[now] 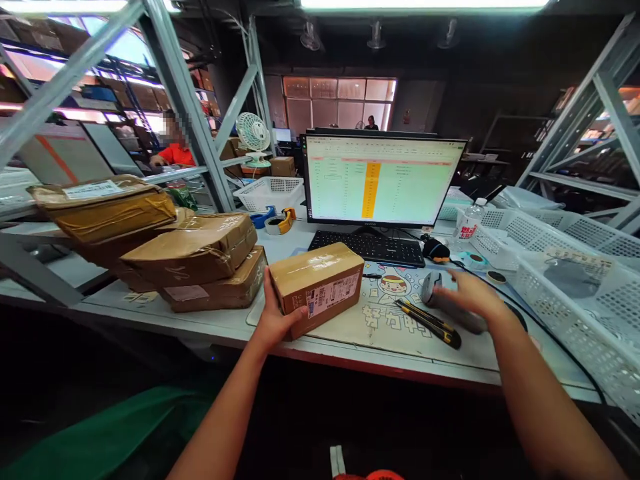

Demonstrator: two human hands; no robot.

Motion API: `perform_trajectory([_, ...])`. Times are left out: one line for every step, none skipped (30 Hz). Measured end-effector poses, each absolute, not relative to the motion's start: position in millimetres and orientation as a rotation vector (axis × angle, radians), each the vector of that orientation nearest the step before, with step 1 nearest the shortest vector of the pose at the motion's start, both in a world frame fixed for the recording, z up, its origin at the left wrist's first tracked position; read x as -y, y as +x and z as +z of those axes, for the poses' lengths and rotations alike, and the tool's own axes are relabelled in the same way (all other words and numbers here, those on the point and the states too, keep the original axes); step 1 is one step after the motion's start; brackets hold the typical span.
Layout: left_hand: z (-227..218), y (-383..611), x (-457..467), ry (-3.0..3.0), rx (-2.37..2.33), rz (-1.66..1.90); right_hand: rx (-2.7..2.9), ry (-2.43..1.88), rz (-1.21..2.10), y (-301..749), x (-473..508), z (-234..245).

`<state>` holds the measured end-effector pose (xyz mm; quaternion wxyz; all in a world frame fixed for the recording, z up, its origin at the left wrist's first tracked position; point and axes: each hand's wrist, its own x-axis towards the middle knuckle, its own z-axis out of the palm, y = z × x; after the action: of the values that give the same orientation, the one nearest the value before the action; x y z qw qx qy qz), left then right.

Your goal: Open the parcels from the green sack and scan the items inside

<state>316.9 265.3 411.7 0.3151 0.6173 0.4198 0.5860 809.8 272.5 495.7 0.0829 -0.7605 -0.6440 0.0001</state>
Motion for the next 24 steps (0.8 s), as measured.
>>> perform_trajectory([403.7,317.8,-264.8,1.605,-1.105,1.514,1.893,-2.240,-0.064,801.3,-282.4,507.2])
perform_trajectory([397.2,318.1,-264.1,1.595,-1.115,1.501,1.896,-2.211,-0.097,790.7,-295.1,516.9])
perform_trajectory([392.4,318.0,-263.3,1.591,-1.133,1.503,1.954,-2.197,-0.079,779.1,-310.2,524.2])
perform_trajectory([389.3,317.7,-262.7,1.590,-1.153,1.516,2.004,-2.193,-0.036,767.3,-326.8,528.6])
perform_trajectory([387.4,317.3,-262.4,1.589,-1.169,1.534,2.047,-2.201,0.012,756.2,-343.8,530.2])
perform_trajectory([386.5,316.7,-262.4,1.586,-1.178,1.549,2.086,-2.211,0.060,746.5,-359.9,529.4])
perform_trajectory([386.1,316.1,-262.8,1.587,-1.177,1.551,2.104,-2.225,0.091,738.5,-374.2,526.8])
perform_trajectory([385.8,315.4,-263.5,1.589,-1.170,1.544,2.111,-2.243,0.108,732.5,-386.2,523.1])
perform_trajectory([385.4,314.6,-264.4,1.590,-1.164,1.533,2.108,-2.262,0.115,728.3,-395.5,518.9])
perform_trajectory([384.8,313.8,-265.5,1.590,-1.162,1.521,2.099,-2.284,0.117,725.7,-402.3,514.6])
perform_trajectory([384.1,312.8,-266.6,1.590,-1.163,1.512,2.088,-2.306,0.118,724.3,-406.9,510.5])
perform_trajectory([383.2,311.9,-267.7,1.590,-1.166,1.507,2.076,-2.330,0.120,723.6,-409.7,506.8])
perform_trajectory([382.4,311.2,-268.7,1.592,-1.171,1.503,2.065,-2.351,0.121,723.2,-411.2,503.5])
perform_trajectory([381.7,310.7,-269.3,1.594,-1.176,1.504,2.055,-2.367,0.115,722.7,-411.6,500.7])
perform_trajectory([381.3,310.4,-269.7,1.597,-1.178,1.502,2.045,-2.376,0.103,721.8,-411.5,498.4])
perform_trajectory([381.2,310.5,-269.7,1.601,-1.179,1.501,2.041,-2.379,0.090,720.3,-411.2,496.7])
perform_trajectory([381.6,310.9,-269.3,1.604,-1.179,1.501,2.044,-2.375,0.079,718.2,-411.0,495.6])
perform_trajectory([382.5,311.7,-268.6,1.607,-1.177,1.501,2.055,-2.366,0.075,715.5,-411.1,495.3])
perform_trajectory([383.8,312.9,-267.6,1.609,-1.174,1.506,2.071,-2.357,0.080,712.4,-411.7,495.9])
perform_trajectory([385.5,314.4,-266.2,1.605,-1.168,1.514,2.088,-2.350,0.093,708.8,-412.6,497.4])
perform_trajectory([387.6,316.1,-264.6,1.598,-1.159,1.521,2.104,-2.347,0.111,705.0,-413.6,499.8])
perform_trajectory([390.1,317.9,-262.8,1.589,-1.149,1.532,2.117,-2.347,0.128,701.2,-414.4,503.2])
perform_trajectory([392.7,319.6,-260.9,1.581,-1.140,1.542,2.130,-2.348,0.143,697.5,-414.2,507.4])
perform_trajectory([395.3,321.1,-258.9,1.576,-1.132,1.551,2.142,-2.345,0.151,694.1,-412.2,512.0])
